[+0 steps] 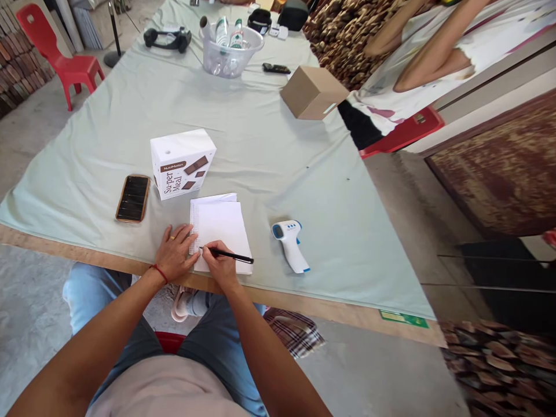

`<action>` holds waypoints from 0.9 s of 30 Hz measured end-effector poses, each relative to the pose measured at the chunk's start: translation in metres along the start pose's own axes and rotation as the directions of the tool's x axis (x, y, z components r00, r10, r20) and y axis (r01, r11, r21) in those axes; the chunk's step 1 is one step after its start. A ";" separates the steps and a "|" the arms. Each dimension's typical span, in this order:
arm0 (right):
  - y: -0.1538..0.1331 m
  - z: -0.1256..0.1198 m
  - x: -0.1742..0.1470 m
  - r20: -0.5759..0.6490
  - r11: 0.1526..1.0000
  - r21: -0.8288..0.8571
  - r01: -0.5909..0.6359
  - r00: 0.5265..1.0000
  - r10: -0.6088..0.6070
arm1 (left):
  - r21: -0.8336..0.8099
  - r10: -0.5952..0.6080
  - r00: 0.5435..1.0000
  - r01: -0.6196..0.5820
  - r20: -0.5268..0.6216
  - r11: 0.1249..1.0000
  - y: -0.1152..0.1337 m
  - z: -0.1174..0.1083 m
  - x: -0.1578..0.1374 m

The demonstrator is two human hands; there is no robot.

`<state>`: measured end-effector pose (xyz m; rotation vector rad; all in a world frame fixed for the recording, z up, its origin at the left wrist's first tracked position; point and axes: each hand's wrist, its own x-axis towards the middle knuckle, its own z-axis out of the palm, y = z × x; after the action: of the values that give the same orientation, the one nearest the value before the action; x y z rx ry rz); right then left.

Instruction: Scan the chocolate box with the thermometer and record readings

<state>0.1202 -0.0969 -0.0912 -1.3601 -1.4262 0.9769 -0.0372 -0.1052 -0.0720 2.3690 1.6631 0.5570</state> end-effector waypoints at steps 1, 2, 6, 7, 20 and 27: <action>0.000 0.000 0.000 0.002 1.000 -0.002 0.001 1.000 -0.001 | 0.000 -0.001 1.000 0.001 0.001 1.000 0.000 0.000 0.000; 0.000 0.000 0.000 0.005 1.000 -0.005 0.003 1.000 -0.003 | 0.000 -0.001 1.000 0.001 0.003 1.000 0.000 0.000 0.000; 0.002 0.000 0.001 0.021 1.000 -0.003 0.007 1.000 -0.007 | -0.002 -0.002 1.000 0.002 0.007 1.000 0.000 -0.001 0.000; 0.003 0.000 0.001 0.024 1.000 -0.001 0.009 1.000 -0.009 | -0.003 -0.002 1.000 0.002 0.007 1.000 0.000 -0.001 0.000; 0.002 -0.033 0.027 -0.075 0.858 -0.323 0.398 0.893 -0.443 | -0.064 -0.006 1.000 0.005 -0.013 0.998 -0.004 0.002 -0.001; 0.034 -0.076 0.073 0.224 0.565 -0.670 0.481 0.857 -0.465 | -0.405 -0.252 0.909 0.104 -0.332 0.908 -0.035 0.013 0.007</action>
<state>0.2039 -0.0249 -0.0968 -1.3389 -2.1729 0.0372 -0.0603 -0.0856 -0.0953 1.8871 1.7017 1.2387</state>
